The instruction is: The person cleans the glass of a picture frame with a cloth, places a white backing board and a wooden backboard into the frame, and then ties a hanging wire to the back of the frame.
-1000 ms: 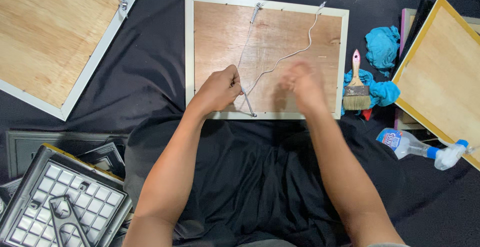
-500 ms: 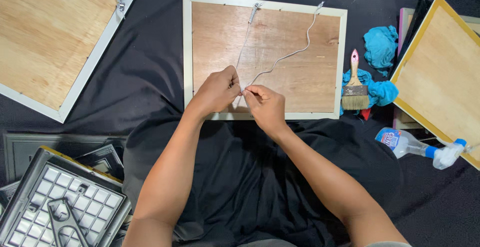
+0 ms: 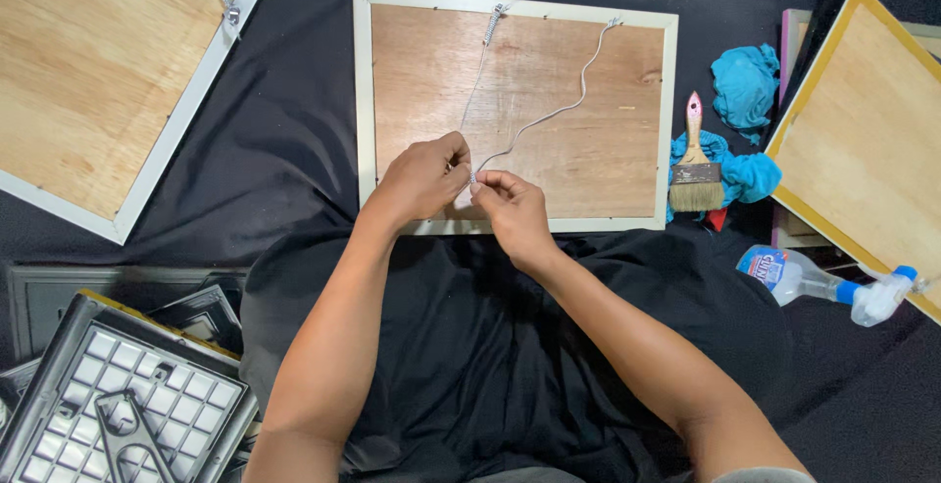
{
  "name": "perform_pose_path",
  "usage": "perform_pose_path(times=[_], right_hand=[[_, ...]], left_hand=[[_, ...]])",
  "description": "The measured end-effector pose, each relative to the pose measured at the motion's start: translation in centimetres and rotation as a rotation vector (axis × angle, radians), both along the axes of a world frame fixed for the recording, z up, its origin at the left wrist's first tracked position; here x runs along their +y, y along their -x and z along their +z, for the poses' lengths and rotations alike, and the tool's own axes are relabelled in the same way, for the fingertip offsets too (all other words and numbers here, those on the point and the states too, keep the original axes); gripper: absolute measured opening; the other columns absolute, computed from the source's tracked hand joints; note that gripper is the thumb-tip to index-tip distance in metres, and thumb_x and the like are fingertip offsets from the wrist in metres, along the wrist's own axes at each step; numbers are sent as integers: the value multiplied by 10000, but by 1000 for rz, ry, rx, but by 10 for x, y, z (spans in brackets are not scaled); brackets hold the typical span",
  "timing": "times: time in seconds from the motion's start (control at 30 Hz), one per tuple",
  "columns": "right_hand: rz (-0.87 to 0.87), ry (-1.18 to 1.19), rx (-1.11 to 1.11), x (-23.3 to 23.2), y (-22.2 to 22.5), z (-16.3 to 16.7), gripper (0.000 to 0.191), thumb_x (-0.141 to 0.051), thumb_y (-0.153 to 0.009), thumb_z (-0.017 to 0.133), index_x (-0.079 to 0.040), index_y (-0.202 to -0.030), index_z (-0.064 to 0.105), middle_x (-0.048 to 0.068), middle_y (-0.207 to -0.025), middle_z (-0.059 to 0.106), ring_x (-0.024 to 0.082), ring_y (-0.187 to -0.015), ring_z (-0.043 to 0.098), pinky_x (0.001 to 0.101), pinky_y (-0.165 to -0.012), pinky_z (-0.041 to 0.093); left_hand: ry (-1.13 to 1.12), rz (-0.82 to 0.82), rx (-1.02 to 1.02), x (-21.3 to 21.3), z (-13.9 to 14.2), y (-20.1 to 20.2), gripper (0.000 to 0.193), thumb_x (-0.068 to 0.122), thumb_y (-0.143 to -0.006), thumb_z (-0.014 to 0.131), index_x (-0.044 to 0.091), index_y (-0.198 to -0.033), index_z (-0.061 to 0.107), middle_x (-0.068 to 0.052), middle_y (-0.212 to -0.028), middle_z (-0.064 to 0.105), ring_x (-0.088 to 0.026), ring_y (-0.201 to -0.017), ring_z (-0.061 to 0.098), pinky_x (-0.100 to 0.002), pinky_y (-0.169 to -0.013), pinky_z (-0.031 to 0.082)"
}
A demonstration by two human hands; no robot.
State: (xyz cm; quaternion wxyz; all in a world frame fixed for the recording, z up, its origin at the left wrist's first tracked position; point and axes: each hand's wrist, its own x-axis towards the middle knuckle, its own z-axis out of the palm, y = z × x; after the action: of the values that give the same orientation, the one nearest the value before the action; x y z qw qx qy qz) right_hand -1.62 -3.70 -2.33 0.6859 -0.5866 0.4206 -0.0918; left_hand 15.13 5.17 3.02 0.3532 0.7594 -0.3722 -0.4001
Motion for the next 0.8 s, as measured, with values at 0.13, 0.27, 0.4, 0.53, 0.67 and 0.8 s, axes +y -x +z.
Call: perform_pose_path(times=[0.13,0.27,0.4,0.53,0.67,0.8], right_hand=[[-15,-258,-25,-8,1,2,179,-104,-935,679,22,-1058,709,16,-883,704,65,-777,627,213,-712,510],[6,-200,-17,-9,1,1,144,-68,-917,689,12,-1037,696,4,-857,681,52,-750,595,209,-676,475],[33,-29,-4,-2,2,-4,132,-56,-930,703,18,-1039,695,-12,-834,656,34,-720,551,208,-628,433],[39,69,-23,1,1,-5,135,-62,-941,707,12,-1053,686,-16,-828,652,25,-720,550,202,-642,447],[38,163,14,2,0,-1,136,-76,-940,697,-2,-1054,691,-23,-855,674,23,-740,580,200,-682,491],[109,361,-27,5,-2,11,145,-69,-936,707,-14,-1067,674,12,-952,656,59,-775,582,212,-705,503]], left_hand=[[-63,-19,26,2,1,1,207,253,-910,599,79,-1016,640,-122,-831,742,-300,-761,722,-425,-729,527],[-56,-34,-82,1,2,2,214,255,-897,595,102,-1037,648,-121,-871,743,-329,-834,699,-451,-746,517],[-66,-43,-125,1,3,2,216,266,-895,592,112,-1036,649,-115,-875,746,-332,-850,699,-463,-752,514],[-93,-28,-129,2,4,3,207,266,-894,589,114,-1015,659,-107,-861,748,-326,-841,704,-460,-757,517],[-71,-24,-129,2,3,3,203,247,-882,599,93,-1000,659,-114,-827,745,-322,-827,705,-457,-759,517],[-5,-1,-78,2,1,2,190,214,-886,608,54,-978,656,-132,-811,730,-315,-784,704,-440,-725,524]])
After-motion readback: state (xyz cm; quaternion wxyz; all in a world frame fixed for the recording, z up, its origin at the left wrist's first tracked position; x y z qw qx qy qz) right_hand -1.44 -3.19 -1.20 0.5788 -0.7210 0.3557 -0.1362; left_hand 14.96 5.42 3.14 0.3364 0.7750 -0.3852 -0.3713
